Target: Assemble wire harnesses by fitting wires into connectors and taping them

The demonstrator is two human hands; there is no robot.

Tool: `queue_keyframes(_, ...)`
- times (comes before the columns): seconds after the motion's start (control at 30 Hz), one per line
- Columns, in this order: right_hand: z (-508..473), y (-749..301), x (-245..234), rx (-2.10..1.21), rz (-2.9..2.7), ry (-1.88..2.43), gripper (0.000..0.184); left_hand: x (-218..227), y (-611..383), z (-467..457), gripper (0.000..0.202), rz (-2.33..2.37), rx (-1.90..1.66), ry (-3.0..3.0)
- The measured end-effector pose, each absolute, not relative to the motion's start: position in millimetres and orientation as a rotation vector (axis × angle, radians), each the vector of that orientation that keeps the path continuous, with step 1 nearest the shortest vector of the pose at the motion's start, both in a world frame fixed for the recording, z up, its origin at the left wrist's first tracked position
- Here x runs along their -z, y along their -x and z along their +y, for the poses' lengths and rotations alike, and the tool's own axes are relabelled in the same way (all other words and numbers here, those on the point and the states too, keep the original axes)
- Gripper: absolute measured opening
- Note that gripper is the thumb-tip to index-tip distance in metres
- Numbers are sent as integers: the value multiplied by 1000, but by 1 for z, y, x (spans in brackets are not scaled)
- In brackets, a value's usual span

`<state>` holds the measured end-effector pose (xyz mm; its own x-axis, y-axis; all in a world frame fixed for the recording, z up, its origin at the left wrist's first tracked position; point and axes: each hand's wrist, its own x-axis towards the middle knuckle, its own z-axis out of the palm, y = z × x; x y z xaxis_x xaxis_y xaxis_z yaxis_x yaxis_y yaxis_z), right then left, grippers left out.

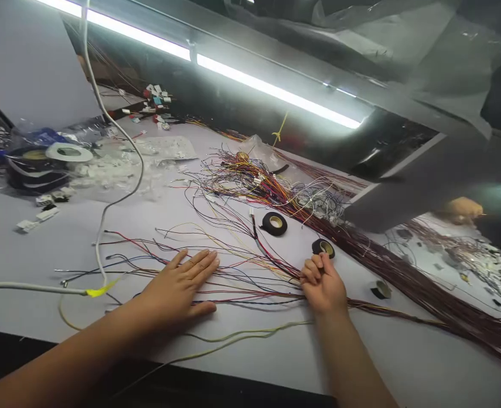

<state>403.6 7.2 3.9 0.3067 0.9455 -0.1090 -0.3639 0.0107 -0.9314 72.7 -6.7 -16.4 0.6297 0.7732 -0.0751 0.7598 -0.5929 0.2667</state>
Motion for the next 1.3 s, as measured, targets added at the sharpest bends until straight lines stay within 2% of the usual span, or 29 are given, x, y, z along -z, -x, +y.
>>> queue_keyframes(0.13, 9, -396, -15, -1164, -1133, 1597, 21, 12, -76, -5, 80, 1253, 3, -2559)
queue_keyframes(0.27, 10, -387, -26, -840, -1928, 1972, 8, 9, -78, -4, 79, 1290, 17, -2538)
queue_keyframes(0.4, 14, -379, -25, -547, -2174, 2090, 8, 10, -78, -4, 76, 1286, -55, -2572)
queue_keyframes(0.6, 9, -388, -28, -598, -2246, 1959, 13, 11, -74, -4, 74, 1252, -60, -2578)
queue_keyframes(0.77, 4, -412, -31, -901, -2099, 1796, 14, -6, -91, -8, 78, 1312, -2, -2568)
queue_keyframes(0.87, 4, -403, -28, -827, -2200, 1733, 13, -18, -123, -7, 85, 1248, -68, -2602)
queue_keyframes(0.93, 3, -391, -26, -767, -2235, 1588, 21, -18, -147, -1, 88, 1122, -208, -2643)
queue_keyframes(1.0, -2, -385, -27, -905, -2155, 1457, 28, -12, -163, 10, 87, 1039, -300, -2645)
queue_keyframes(1.1, -13, -399, -28, -1292, -1698, 1364, 34, 3, -166, 29, 80, 1089, -278, -2590)
queue_keyframes(1.13, -16, -409, -28, -1313, -1453, 1321, 37, 8, -162, 34, 78, 1113, -272, -2577)
queue_keyframes(1.2, -17, -428, -27, -1180, -1014, 1230, 39, 12, -154, 38, 73, 1148, -284, -2570)
queue_keyframes(1.3, -11, -442, -26, -970, -732, 1202, 35, 8, -144, 37, 70, 1216, -284, -2577)
